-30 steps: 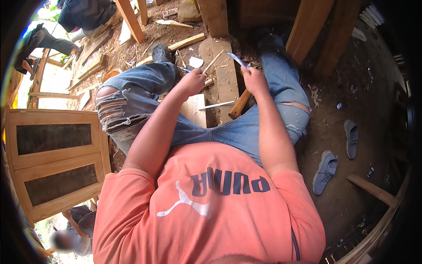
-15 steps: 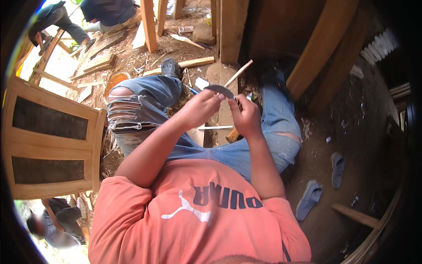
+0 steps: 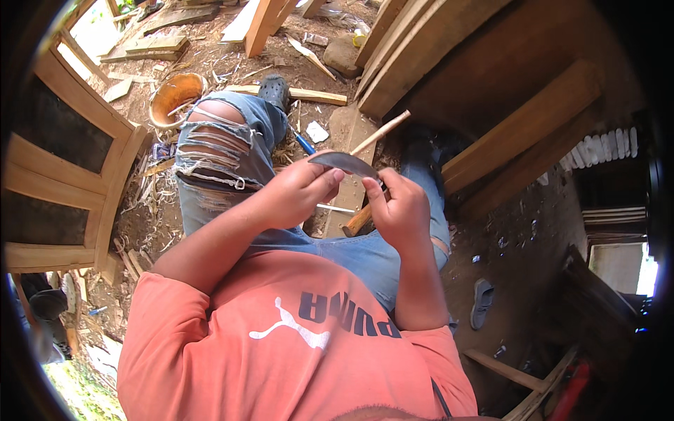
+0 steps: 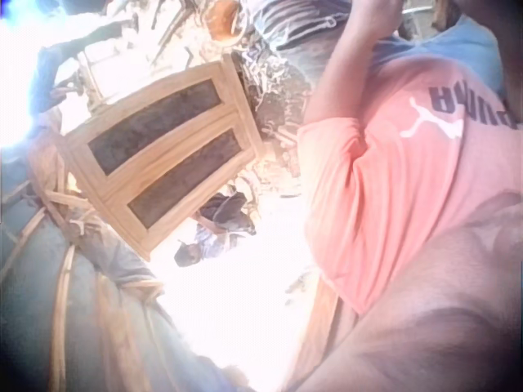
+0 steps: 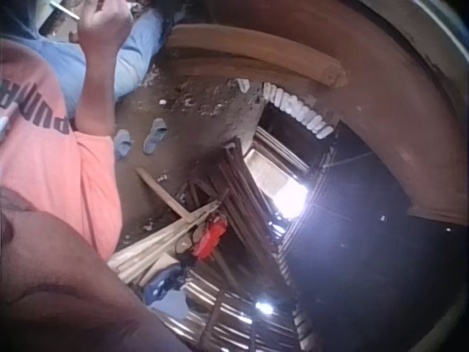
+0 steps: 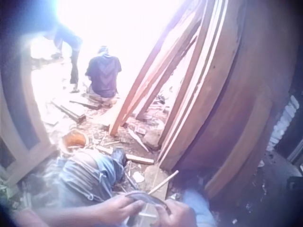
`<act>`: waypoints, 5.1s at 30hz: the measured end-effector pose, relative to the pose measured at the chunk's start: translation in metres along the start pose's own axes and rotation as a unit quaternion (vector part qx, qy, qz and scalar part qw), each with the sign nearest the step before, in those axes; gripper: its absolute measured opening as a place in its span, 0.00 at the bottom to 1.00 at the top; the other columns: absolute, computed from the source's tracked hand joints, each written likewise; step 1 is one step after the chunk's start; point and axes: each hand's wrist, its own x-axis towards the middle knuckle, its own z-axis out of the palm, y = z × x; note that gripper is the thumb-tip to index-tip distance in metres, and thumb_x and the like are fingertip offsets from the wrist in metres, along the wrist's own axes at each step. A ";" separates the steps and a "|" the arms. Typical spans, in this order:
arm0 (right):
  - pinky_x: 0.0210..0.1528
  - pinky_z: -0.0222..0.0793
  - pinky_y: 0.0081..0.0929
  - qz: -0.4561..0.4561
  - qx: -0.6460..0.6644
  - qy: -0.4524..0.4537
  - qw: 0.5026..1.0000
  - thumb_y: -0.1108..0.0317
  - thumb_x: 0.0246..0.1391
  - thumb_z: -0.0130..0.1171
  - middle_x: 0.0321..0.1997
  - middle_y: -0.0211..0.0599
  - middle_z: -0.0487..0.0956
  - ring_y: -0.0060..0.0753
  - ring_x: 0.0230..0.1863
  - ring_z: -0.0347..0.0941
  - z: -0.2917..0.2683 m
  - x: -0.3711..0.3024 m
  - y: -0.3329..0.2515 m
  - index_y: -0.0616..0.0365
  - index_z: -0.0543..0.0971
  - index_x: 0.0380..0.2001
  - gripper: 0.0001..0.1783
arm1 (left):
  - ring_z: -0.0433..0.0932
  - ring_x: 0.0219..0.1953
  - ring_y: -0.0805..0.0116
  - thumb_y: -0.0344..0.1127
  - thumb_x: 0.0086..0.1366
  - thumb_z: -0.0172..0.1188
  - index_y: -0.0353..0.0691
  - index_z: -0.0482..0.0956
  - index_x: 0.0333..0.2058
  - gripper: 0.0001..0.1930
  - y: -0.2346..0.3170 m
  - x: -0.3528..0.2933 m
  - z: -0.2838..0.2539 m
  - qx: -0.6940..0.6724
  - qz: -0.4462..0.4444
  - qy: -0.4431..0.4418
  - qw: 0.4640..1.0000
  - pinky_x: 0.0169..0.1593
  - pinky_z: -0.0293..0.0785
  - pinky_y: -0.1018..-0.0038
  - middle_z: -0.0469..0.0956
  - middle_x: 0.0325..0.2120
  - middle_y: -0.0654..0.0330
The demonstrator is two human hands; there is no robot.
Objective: The person sits on the ground and uses a knife to shave and shape a small wooden stick. They repeatedly rotate the stick and scrape its surface to smooth it. The person occasionally pauses to inspect the stick before continuing to shape it.
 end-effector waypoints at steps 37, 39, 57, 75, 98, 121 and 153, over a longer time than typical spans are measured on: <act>0.16 0.56 0.17 0.307 0.435 0.094 0.841 0.56 0.75 0.57 0.23 0.23 0.68 0.14 0.17 0.61 0.050 -0.088 0.139 0.53 0.71 0.49 0.13 | 0.77 0.40 0.78 0.27 0.71 0.61 0.40 0.79 0.58 0.17 -0.028 0.017 0.015 0.007 -0.013 0.050 0.999 0.44 0.77 0.74 0.82 0.42 0.62; 0.15 0.56 0.18 0.311 0.451 0.081 0.833 0.57 0.76 0.55 0.23 0.24 0.69 0.16 0.16 0.61 0.060 -0.078 0.149 0.50 0.70 0.48 0.11 | 0.82 0.40 0.69 0.28 0.70 0.62 0.39 0.80 0.57 0.17 -0.025 0.014 0.011 0.055 0.028 0.062 0.996 0.46 0.80 0.69 0.85 0.42 0.57; 0.13 0.53 0.16 0.343 0.600 0.069 0.719 0.52 0.74 0.58 0.48 0.35 0.87 0.12 0.14 0.57 0.130 -0.072 0.198 0.51 0.79 0.51 0.16 | 0.87 0.35 0.43 0.29 0.53 0.64 0.38 0.88 0.29 0.06 -0.085 0.068 0.026 0.505 -0.020 -0.059 0.861 0.37 0.83 0.53 0.86 0.28 0.47; 0.14 0.54 0.15 0.326 0.570 0.080 0.750 0.57 0.75 0.57 0.43 0.33 0.85 0.13 0.15 0.59 0.123 -0.076 0.193 0.52 0.76 0.48 0.12 | 0.90 0.38 0.51 0.29 0.45 0.75 0.38 0.91 0.31 0.11 -0.120 0.073 0.026 0.591 -0.038 -0.089 0.801 0.36 0.87 0.58 0.89 0.32 0.51; 0.13 0.58 0.20 0.277 0.553 0.102 0.779 0.60 0.76 0.57 0.35 0.33 0.84 0.16 0.14 0.61 0.128 -0.080 0.200 0.52 0.76 0.46 0.08 | 0.88 0.36 0.47 0.35 0.51 0.68 0.37 0.90 0.31 0.10 -0.120 0.072 0.038 0.609 -0.001 -0.165 0.776 0.38 0.85 0.56 0.87 0.30 0.49; 0.15 0.55 0.17 0.396 0.569 0.133 0.708 0.52 0.71 0.62 0.30 0.24 0.77 0.16 0.17 0.61 0.115 -0.079 0.208 0.49 0.78 0.44 0.14 | 0.87 0.42 0.49 0.35 0.56 0.64 0.53 0.91 0.39 0.12 -0.100 0.064 0.039 0.531 0.077 -0.160 0.829 0.43 0.83 0.53 0.87 0.34 0.56; 0.50 0.76 0.50 0.340 0.171 -0.037 0.924 0.39 0.71 0.52 0.40 0.55 0.86 0.62 0.46 0.83 0.140 -0.064 0.178 0.59 0.84 0.42 0.31 | 0.85 0.49 0.44 0.41 0.63 0.62 0.38 0.85 0.43 0.15 -0.125 0.082 0.020 0.620 -0.149 -0.076 0.766 0.53 0.80 0.53 0.87 0.41 0.46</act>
